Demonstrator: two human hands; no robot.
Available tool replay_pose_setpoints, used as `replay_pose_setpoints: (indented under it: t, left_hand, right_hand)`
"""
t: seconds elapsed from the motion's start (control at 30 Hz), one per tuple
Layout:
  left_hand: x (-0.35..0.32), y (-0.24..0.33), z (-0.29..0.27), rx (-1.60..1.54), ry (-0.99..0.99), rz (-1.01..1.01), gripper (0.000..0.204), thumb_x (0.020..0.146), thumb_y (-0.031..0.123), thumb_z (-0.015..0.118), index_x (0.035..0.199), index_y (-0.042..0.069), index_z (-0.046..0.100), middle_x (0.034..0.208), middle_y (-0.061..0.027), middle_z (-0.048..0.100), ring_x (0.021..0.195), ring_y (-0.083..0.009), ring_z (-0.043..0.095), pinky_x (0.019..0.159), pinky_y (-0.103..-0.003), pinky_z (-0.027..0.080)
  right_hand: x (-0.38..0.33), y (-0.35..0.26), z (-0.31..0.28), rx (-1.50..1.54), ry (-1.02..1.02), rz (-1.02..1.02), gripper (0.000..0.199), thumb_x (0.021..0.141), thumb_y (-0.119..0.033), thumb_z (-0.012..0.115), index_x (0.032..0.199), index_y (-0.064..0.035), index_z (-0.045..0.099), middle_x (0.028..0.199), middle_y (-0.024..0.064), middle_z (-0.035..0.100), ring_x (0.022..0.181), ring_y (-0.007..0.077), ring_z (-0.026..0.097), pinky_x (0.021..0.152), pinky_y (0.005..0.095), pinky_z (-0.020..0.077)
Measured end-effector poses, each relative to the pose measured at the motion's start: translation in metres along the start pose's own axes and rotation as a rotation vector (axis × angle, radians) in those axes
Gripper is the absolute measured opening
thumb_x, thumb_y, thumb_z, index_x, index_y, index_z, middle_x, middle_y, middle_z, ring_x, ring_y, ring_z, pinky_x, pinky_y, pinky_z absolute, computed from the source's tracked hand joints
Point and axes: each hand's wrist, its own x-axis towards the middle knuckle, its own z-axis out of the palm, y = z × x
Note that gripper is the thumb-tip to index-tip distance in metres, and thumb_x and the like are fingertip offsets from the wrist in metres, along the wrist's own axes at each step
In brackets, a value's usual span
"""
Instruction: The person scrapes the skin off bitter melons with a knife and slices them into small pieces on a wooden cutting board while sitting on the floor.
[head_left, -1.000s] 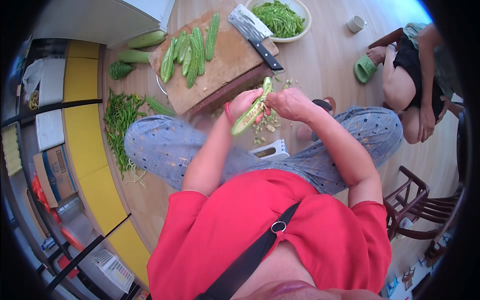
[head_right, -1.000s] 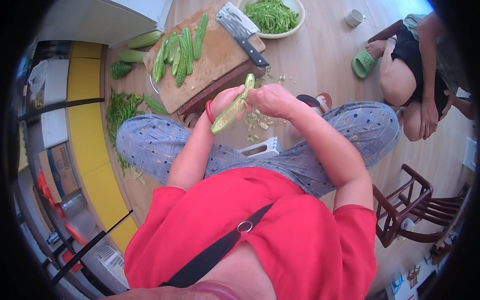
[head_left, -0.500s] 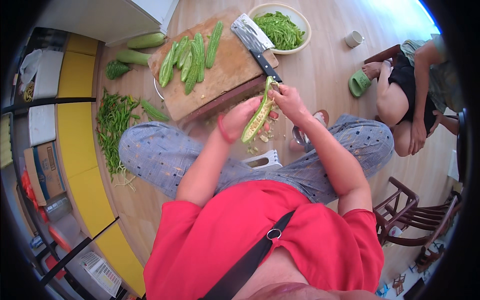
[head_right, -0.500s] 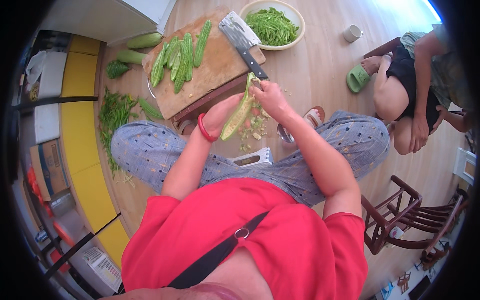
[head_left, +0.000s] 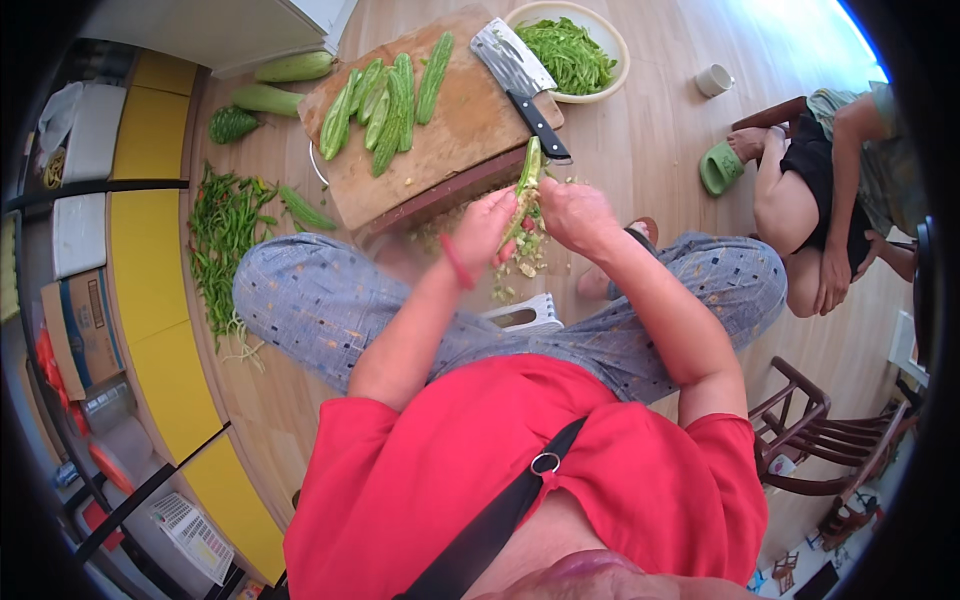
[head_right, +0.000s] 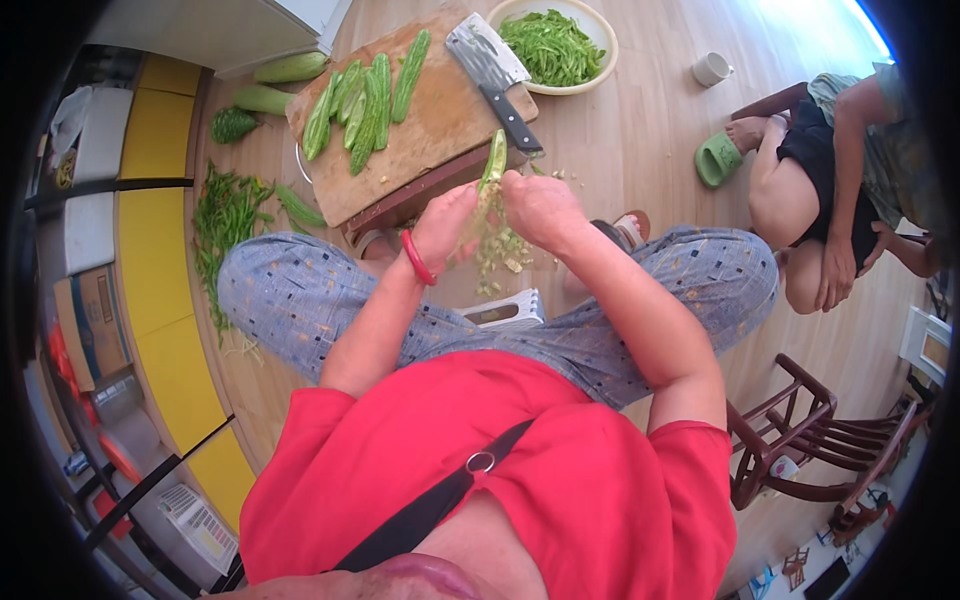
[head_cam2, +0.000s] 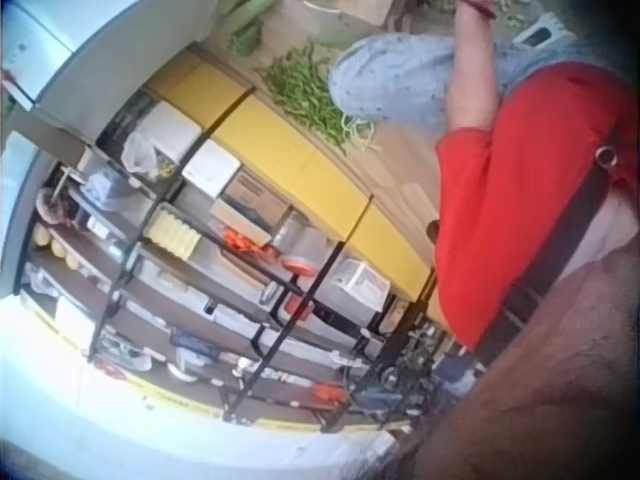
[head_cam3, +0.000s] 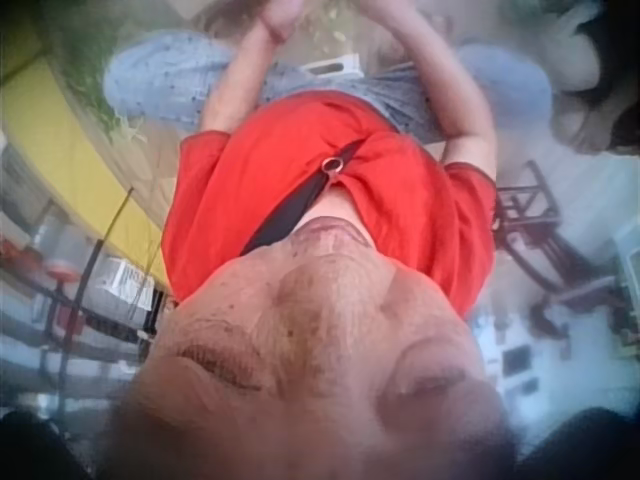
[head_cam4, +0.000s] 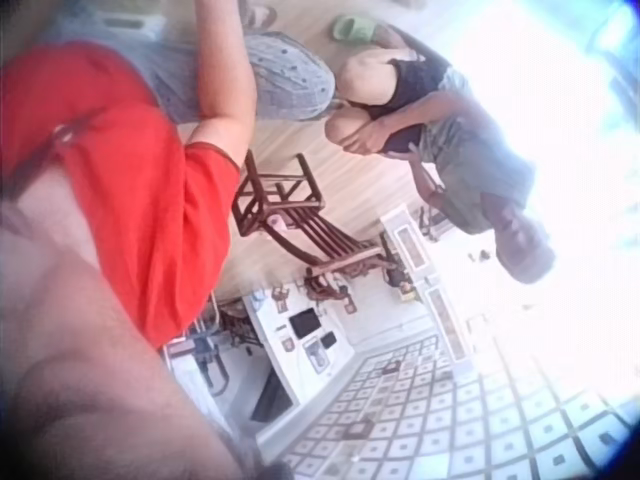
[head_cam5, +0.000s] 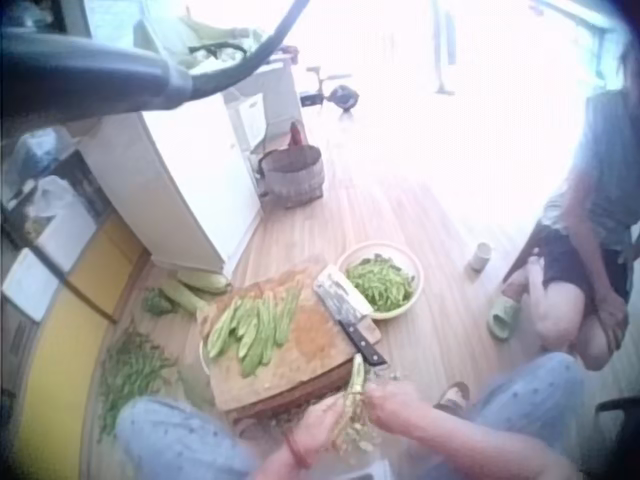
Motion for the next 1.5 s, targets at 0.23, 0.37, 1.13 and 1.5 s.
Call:
replay_pose_setpoints:
  t: [0.23, 0.37, 1.13, 1.5]
  left_hand:
    - [0.001, -0.008, -0.009, 0.07, 0.022, -0.029, 0.031, 0.09, 0.027, 0.034, 0.102, 0.005, 0.053, 0.072, -0.0028, 0.056, 0.039, -0.0064, 0.04, 0.034, -0.019, 0.031]
    - [-0.002, -0.01, -0.01, 0.115, 0.007, -0.054, 0.029, 0.09, 0.027, 0.035, 0.095, 0.005, 0.053, 0.068, -0.0018, 0.055, 0.039, -0.0065, 0.039, 0.033, -0.02, 0.029]
    - [0.001, 0.01, -0.001, 0.041, 0.085, -0.068, 0.032, 0.089, 0.031, 0.036, 0.09, 0.003, 0.053, 0.061, -0.0033, 0.051, 0.037, -0.0112, 0.043, 0.031, -0.022, 0.029]
    - [0.008, -0.015, 0.003, 0.207, 0.155, 0.06, 0.03, 0.089, 0.031, 0.039, 0.088, 0.004, 0.052, 0.06, -0.001, 0.049, 0.033, -0.0086, 0.039, 0.028, -0.021, 0.026]
  right_hand:
    - [-0.006, -0.002, 0.011, 0.09, -0.013, -0.049, 0.022, 0.076, -0.02, 0.048, 0.071, 0.0018, 0.051, 0.066, 0.0244, 0.057, 0.065, 0.0373, 0.058, 0.059, 0.0442, 0.0464]
    - [-0.011, -0.001, 0.008, 0.144, -0.066, -0.065, 0.021, 0.076, -0.017, 0.046, 0.073, 0.0022, 0.054, 0.07, 0.0251, 0.057, 0.069, 0.0377, 0.058, 0.063, 0.0443, 0.046]
    - [-0.009, 0.01, 0.004, 0.06, 0.051, -0.069, 0.015, 0.078, -0.013, 0.041, 0.078, -0.0006, 0.05, 0.068, 0.02, 0.059, 0.066, 0.0343, 0.059, 0.056, 0.0432, 0.0457]
    - [-0.011, -0.001, 0.009, 0.071, -0.061, -0.012, 0.021, 0.074, -0.018, 0.05, 0.078, 0.0027, 0.054, 0.07, 0.0203, 0.06, 0.068, 0.0335, 0.06, 0.06, 0.0412, 0.0483]
